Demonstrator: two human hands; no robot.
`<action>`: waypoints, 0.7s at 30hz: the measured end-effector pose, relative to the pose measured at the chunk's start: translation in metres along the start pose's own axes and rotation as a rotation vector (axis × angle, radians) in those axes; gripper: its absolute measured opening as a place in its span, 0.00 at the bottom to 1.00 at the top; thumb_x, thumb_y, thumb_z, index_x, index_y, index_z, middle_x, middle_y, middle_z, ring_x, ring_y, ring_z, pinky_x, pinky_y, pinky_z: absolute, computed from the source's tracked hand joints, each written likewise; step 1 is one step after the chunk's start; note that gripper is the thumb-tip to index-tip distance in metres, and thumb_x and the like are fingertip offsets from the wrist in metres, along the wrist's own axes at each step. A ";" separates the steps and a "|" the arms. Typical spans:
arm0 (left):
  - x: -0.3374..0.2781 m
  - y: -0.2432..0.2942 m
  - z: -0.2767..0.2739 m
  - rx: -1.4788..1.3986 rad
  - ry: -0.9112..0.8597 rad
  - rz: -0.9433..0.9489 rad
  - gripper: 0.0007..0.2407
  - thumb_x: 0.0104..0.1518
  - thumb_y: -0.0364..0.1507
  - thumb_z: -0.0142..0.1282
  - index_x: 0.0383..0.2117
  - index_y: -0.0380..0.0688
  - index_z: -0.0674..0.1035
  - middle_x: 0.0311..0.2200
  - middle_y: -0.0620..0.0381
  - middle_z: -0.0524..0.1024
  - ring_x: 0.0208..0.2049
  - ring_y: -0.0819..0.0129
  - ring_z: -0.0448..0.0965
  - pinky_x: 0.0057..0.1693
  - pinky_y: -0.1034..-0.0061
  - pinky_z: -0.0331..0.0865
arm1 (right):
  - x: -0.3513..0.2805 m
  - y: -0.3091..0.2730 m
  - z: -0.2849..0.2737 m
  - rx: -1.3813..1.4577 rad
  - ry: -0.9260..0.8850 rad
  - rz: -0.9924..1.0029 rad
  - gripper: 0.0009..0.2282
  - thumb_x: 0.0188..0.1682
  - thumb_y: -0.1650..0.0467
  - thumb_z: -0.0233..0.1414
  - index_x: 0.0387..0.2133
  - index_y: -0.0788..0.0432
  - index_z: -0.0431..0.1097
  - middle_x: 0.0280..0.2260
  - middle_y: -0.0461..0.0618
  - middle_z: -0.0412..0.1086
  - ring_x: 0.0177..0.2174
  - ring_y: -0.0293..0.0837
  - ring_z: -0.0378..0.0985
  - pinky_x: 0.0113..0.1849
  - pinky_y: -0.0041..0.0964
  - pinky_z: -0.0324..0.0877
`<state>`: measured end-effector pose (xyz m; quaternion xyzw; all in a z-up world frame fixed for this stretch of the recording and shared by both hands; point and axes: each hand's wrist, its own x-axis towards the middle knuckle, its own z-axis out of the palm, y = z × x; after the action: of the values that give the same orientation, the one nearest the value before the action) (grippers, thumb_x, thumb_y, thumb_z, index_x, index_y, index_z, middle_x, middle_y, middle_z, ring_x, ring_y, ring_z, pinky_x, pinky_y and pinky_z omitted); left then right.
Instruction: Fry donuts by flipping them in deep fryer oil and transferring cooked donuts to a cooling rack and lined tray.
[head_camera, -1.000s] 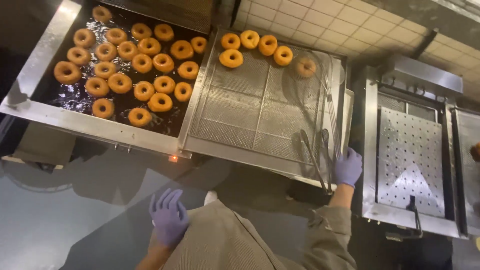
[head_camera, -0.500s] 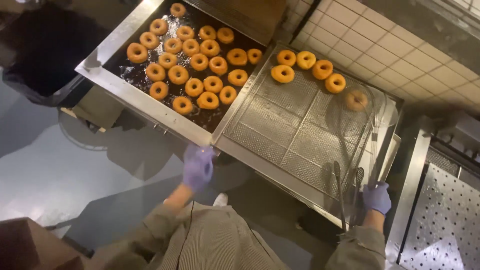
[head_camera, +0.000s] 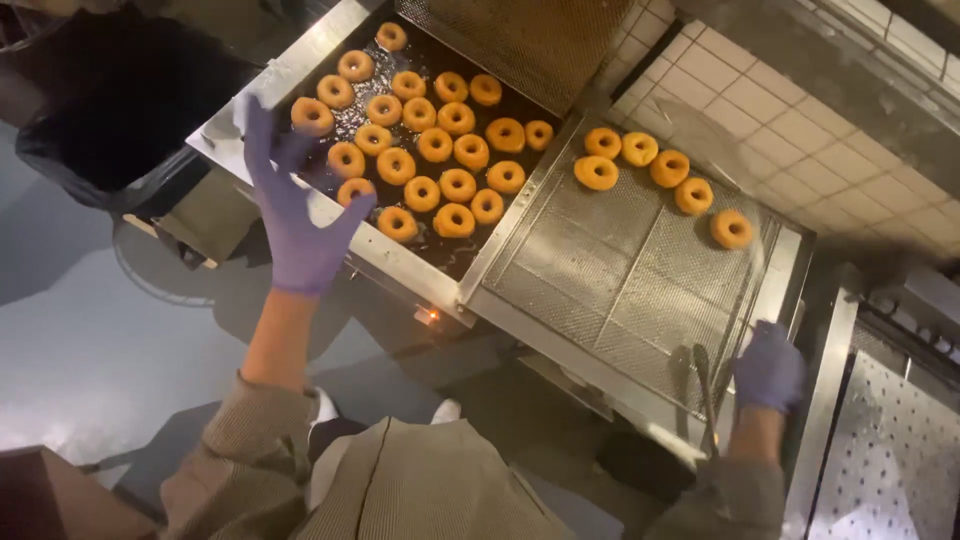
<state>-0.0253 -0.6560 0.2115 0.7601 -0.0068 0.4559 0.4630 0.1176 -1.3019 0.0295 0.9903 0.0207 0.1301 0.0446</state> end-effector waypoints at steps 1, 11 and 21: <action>-0.011 -0.016 -0.010 -0.013 -0.010 0.002 0.26 0.49 0.20 0.62 0.55 0.42 0.63 0.53 0.50 0.66 0.55 0.56 0.71 0.52 0.67 0.72 | -0.002 -0.029 0.015 -0.006 0.000 0.015 0.08 0.55 0.72 0.47 0.41 0.61 0.72 0.36 0.65 0.74 0.34 0.65 0.80 0.35 0.54 0.75; -0.057 -0.167 -0.177 -0.462 -0.149 -0.518 0.07 0.72 0.25 0.39 0.43 0.36 0.71 0.32 0.51 0.75 0.32 0.69 0.73 0.42 0.76 0.70 | 0.023 -0.348 0.059 0.400 -0.268 0.262 0.21 0.58 0.58 0.44 0.38 0.64 0.75 0.38 0.71 0.74 0.41 0.70 0.76 0.44 0.62 0.70; -0.033 -0.209 -0.224 -0.443 -0.143 -0.553 0.10 0.68 0.23 0.42 0.48 0.34 0.76 0.48 0.52 0.77 0.48 0.69 0.76 0.57 0.75 0.70 | -0.032 -0.402 0.187 0.373 -0.299 0.249 0.17 0.54 0.62 0.46 0.35 0.65 0.74 0.33 0.72 0.74 0.35 0.72 0.77 0.40 0.62 0.72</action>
<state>-0.1077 -0.3909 0.0776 0.6442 0.0682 0.2465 0.7208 0.1232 -0.9186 -0.1966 0.9846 -0.0844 -0.0194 -0.1522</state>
